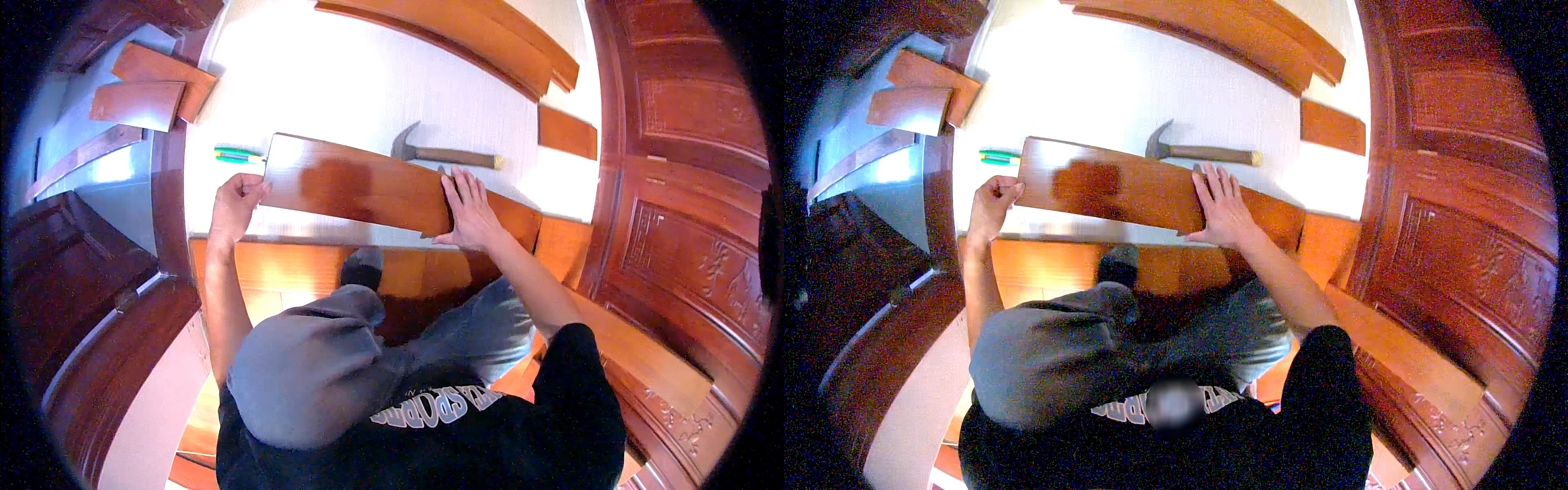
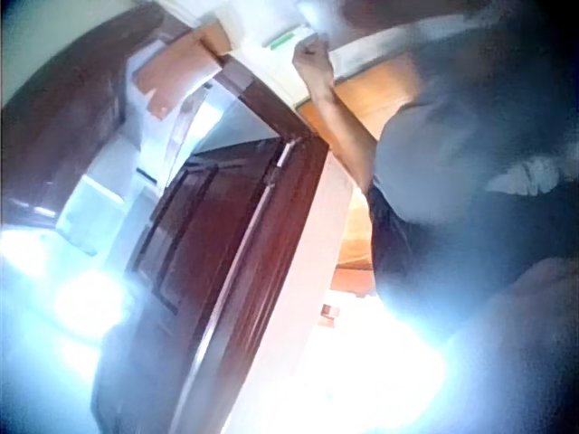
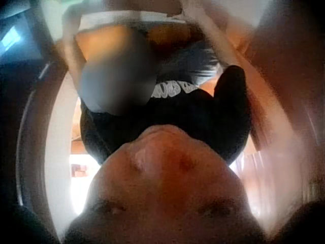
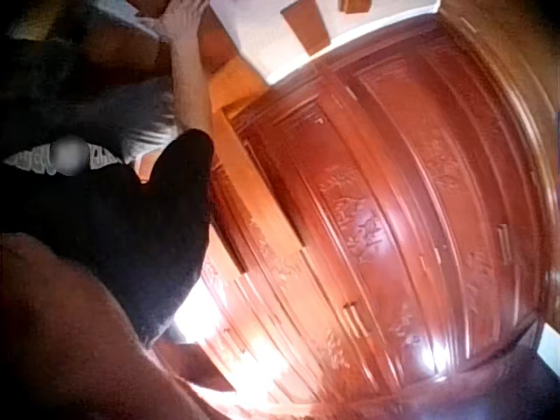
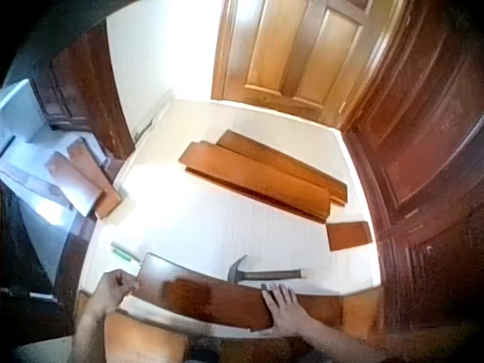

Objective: The person installs wooden flooring planks on a subfloor. They position the planks, tap them with a hammer, and secure them using a nail gun.

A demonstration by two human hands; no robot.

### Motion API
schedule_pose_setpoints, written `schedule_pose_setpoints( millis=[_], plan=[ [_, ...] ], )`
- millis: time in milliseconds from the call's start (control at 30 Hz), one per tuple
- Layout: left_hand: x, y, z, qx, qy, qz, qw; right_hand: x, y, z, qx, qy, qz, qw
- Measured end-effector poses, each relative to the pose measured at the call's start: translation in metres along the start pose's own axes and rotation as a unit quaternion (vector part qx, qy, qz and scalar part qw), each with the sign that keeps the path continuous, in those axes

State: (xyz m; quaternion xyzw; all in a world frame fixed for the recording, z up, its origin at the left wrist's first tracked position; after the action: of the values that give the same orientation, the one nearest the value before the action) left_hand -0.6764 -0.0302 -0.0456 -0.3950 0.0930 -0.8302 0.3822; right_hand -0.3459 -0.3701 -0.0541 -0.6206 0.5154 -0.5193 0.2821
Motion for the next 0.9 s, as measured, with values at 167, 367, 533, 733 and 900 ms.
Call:
schedule_pose_setpoints(
  millis=[167,367,533,733,900],
  plan=[
    [-0.064,-0.015,0.050,-0.013,0.086,0.054,0.995,-0.040,-0.032,0.019,0.004,-0.015,0.027,1.000],
    [-0.176,0.016,0.085,-0.202,0.321,0.382,0.842,-0.194,-0.111,0.037,0.034,-0.042,0.087,0.995],
    [-0.231,0.119,0.087,-0.087,0.355,0.212,0.906,-0.298,-0.096,0.070,0.076,-0.016,0.068,0.995],
    [-0.242,0.145,0.071,-0.174,0.305,0.217,0.911,-0.326,-0.084,0.110,0.015,-0.085,0.153,0.984],
    [-0.244,0.146,0.078,-0.150,0.299,0.191,0.923,-0.364,-0.203,0.308,0.102,0.003,0.268,0.958]
  ],
)
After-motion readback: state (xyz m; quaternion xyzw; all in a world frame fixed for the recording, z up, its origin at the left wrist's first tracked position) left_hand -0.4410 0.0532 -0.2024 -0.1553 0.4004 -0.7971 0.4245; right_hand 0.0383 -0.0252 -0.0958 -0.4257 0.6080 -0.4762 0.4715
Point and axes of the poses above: each hand's wrist, its own x-axis away from the middle knuckle, its own y-axis out of the palm, z = x × y, the point moved 1 cm from there along -x, towards the middle knuckle, and after that the axes turned 9 degrees about -y, right-handed, at the moved point
